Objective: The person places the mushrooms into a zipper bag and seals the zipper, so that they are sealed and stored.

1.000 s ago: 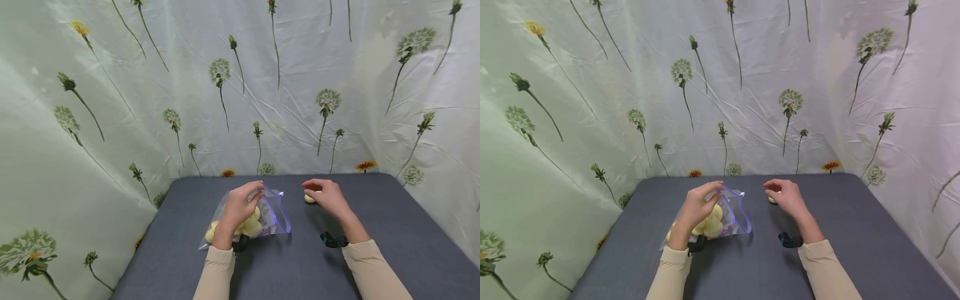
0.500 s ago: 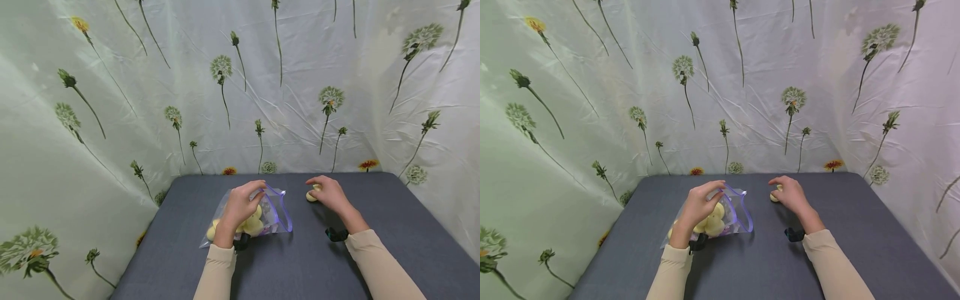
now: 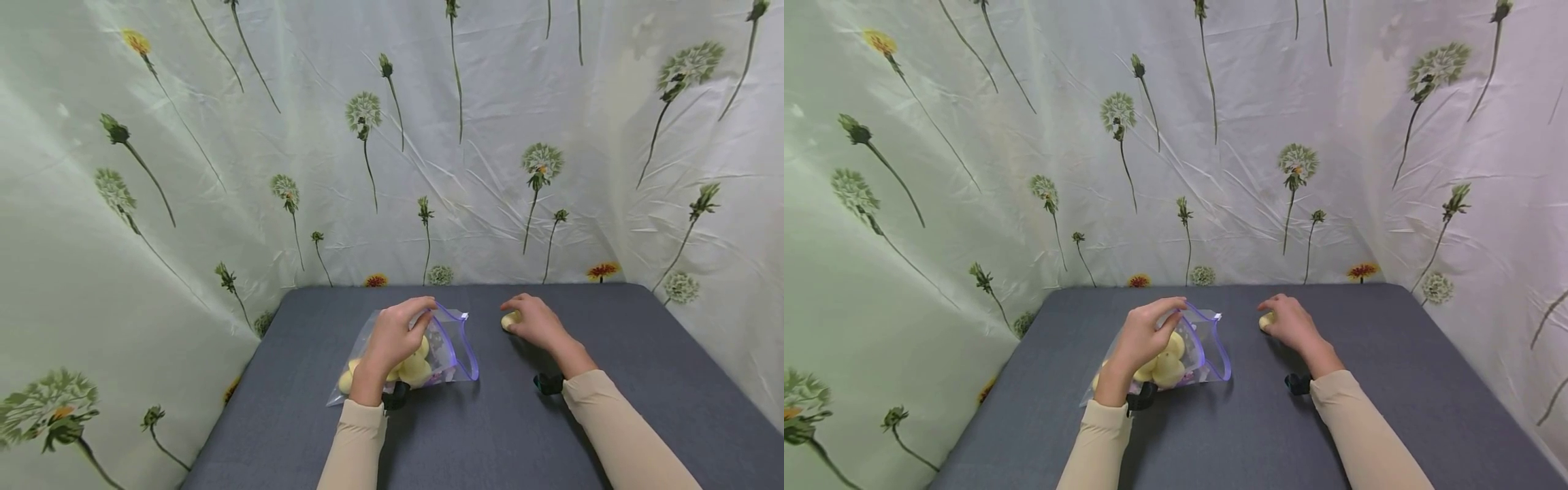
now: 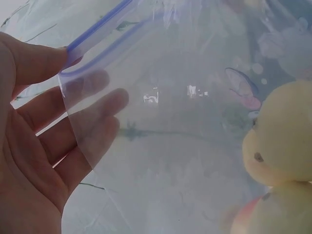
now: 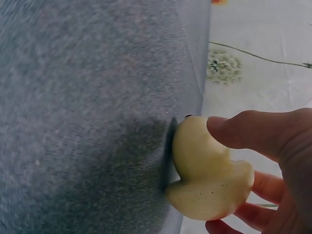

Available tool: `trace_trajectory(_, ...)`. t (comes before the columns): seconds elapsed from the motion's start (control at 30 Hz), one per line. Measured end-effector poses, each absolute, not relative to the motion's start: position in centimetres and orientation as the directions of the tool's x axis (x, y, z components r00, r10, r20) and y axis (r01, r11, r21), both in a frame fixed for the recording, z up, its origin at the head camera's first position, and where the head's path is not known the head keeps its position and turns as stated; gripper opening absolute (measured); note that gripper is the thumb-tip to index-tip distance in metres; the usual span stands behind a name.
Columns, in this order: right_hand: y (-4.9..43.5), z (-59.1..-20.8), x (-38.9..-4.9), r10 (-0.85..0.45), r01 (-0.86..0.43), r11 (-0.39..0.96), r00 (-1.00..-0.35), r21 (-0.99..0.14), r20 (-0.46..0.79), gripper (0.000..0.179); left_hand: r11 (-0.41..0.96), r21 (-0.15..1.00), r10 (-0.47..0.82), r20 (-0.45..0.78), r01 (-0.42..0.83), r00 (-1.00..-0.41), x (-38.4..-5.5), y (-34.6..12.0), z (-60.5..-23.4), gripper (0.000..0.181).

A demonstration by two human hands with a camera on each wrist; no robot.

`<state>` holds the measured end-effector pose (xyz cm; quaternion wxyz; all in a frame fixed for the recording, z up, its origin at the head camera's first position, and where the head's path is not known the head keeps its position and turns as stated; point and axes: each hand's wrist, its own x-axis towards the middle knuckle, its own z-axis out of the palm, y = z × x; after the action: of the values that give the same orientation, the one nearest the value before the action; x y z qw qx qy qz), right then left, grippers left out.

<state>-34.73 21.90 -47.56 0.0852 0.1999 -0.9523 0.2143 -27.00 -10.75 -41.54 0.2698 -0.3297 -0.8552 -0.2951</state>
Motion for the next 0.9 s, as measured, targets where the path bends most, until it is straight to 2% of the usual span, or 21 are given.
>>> trace_trajectory(0.53,21.6,-48.4,-34.2,-0.332,-0.393,0.868,-0.914,-0.305,0.232,0.038,0.584,0.316,0.446,0.645,0.748,-0.620,-26.8,-10.5,-41.3,0.017)
trace_trajectory(0.9,21.3,-48.3,-33.5,-0.288,-0.353,0.879,-0.929,-0.321,0.231,0.034,0.572,0.304,0.465,0.645,0.762,-0.607,-26.6,-10.5,-41.2,0.016)
